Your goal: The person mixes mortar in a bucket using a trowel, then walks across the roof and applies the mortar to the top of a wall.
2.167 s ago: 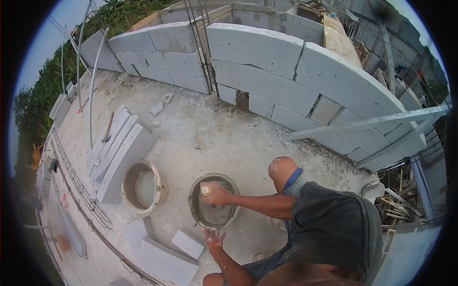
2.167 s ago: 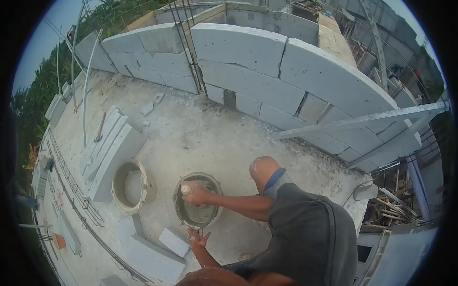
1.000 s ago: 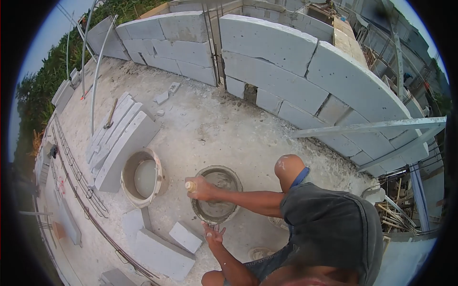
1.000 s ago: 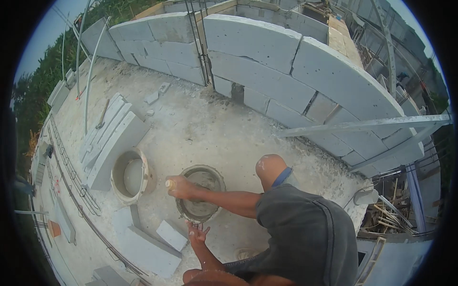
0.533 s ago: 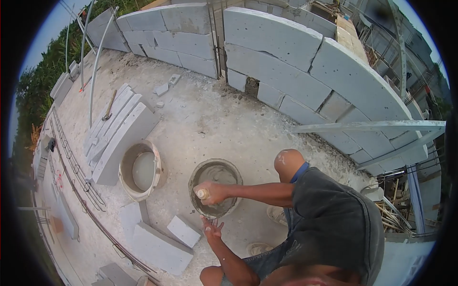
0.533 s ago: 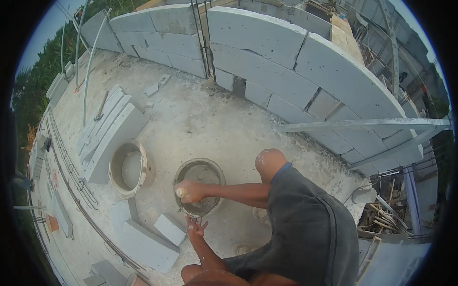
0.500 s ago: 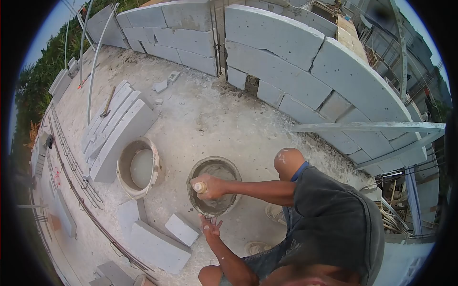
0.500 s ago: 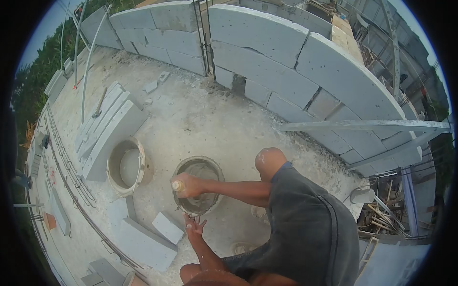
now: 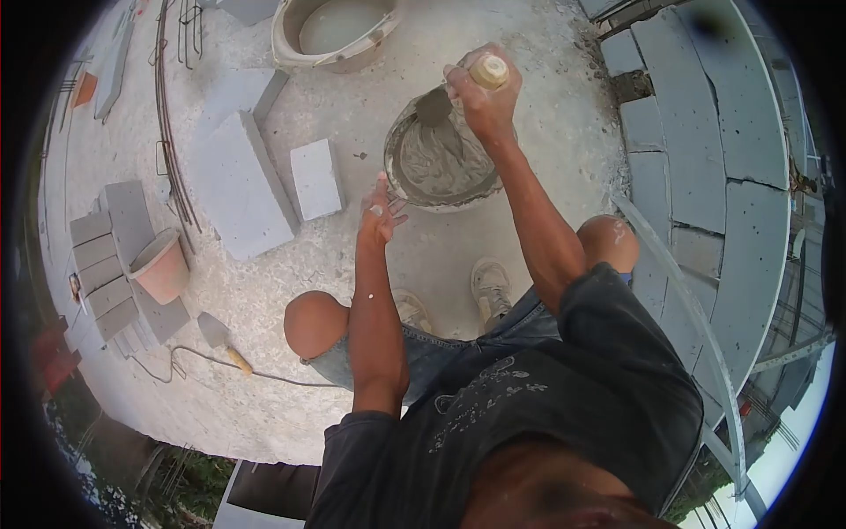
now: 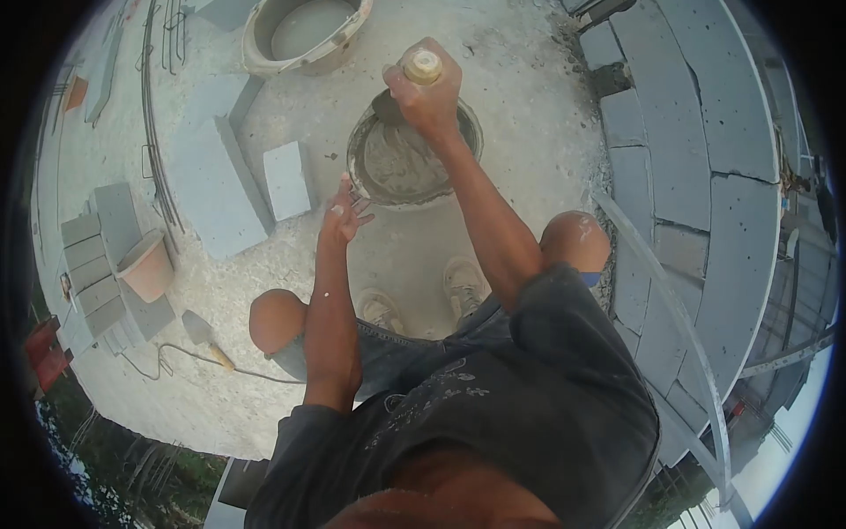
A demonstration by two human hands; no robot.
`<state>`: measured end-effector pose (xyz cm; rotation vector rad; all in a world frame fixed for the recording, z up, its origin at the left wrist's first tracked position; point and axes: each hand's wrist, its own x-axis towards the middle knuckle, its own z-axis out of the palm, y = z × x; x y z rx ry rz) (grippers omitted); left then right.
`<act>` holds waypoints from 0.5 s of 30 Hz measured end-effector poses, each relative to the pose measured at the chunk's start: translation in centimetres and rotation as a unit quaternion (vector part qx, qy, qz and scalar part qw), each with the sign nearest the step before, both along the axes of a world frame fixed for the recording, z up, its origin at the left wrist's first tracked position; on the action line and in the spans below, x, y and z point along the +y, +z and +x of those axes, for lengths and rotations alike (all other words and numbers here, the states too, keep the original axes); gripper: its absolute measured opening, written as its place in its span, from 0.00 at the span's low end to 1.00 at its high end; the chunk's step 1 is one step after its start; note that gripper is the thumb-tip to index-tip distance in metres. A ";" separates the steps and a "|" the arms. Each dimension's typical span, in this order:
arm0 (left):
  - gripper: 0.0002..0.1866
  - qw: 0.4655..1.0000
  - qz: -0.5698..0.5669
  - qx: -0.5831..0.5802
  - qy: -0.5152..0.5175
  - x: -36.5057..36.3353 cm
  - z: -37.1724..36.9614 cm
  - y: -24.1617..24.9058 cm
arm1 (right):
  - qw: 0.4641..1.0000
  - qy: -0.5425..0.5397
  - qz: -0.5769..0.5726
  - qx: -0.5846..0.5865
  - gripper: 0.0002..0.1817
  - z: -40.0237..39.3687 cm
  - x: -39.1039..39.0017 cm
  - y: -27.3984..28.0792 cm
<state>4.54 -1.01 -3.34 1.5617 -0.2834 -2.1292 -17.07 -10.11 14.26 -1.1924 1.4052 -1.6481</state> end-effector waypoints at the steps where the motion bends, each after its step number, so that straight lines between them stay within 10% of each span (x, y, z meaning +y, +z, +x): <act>1: 0.48 1.000 -0.009 0.001 0.000 -0.5 -0.1 0.0 | 1.000 -0.015 -0.010 -0.006 0.10 0.3 0.8 -0.1; 4: 0.45 1.000 0.010 -0.023 0.013 -0.7 -0.6 1.5 | 0.995 -0.042 0.020 0.085 0.11 -0.8 4.6 -7.9; 12: 0.43 1.000 0.007 -0.020 0.014 -0.2 -0.5 1.7 | 0.978 -0.008 -0.049 -0.202 0.10 -3.2 7.6 3.9; 15: 0.41 1.000 0.006 -0.013 0.006 -0.3 -0.3 1.4 | 0.991 0.007 0.056 -0.124 0.09 -2.8 7.4 0.7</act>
